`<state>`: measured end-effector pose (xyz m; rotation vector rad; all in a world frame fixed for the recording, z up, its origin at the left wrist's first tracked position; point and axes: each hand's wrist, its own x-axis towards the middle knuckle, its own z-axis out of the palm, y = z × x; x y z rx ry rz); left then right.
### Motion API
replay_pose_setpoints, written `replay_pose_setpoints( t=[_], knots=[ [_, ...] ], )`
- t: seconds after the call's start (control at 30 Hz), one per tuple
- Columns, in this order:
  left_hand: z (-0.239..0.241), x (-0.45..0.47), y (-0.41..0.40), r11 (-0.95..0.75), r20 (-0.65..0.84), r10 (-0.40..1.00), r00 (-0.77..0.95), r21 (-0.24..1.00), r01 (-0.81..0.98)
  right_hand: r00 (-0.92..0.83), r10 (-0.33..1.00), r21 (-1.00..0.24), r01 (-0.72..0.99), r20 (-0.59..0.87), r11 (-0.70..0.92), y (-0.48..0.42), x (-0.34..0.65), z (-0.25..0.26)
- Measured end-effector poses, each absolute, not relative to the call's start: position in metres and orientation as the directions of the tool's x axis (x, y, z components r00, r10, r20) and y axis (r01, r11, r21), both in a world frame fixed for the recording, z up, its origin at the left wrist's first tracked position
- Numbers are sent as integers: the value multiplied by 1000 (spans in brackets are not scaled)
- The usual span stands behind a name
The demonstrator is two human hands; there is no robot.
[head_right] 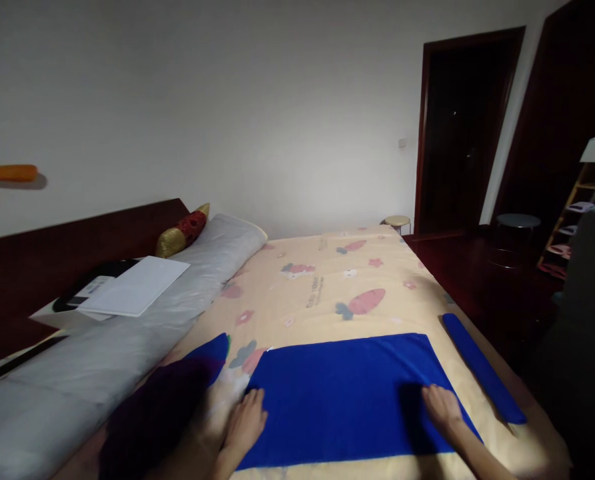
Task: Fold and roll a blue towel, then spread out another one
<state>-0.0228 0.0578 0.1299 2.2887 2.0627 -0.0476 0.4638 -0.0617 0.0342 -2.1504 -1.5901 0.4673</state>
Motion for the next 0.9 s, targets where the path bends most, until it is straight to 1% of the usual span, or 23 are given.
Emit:
replay_pose_setpoints(
  t=[0.1,0.17,0.23,0.33,0.43,0.5,0.6,0.77,0.9],
  knots=[
    [99,48,54,-276,-43,960,278,46,960,168,986,-470,870,-3,-149,-30,391,31],
    [72,87,49,-420,16,907,420,76,904,94,996,-466,881,-4,-85,-16,343,28],
    [44,114,44,-468,64,884,463,91,879,36,999,-463,886,-2,-33,-7,304,25],
    [10,131,36,-494,66,870,489,99,864,-23,1000,-496,868,19,29,-2,268,17],
    [-8,132,28,-514,29,857,515,119,849,-29,999,-558,829,35,43,-4,257,5],
    [-12,130,25,-504,6,861,508,132,853,-16,999,-580,814,43,38,-7,256,-3],
    [-13,129,22,-474,-3,877,480,159,866,-9,998,-581,813,68,47,-10,258,-10],
    [-11,129,20,-458,-7,880,475,246,854,-7,998,-570,821,56,38,-9,257,-12],
    [-11,128,21,-457,-11,880,475,252,853,-14,998,-551,833,58,44,-9,257,-13]
  ],
)
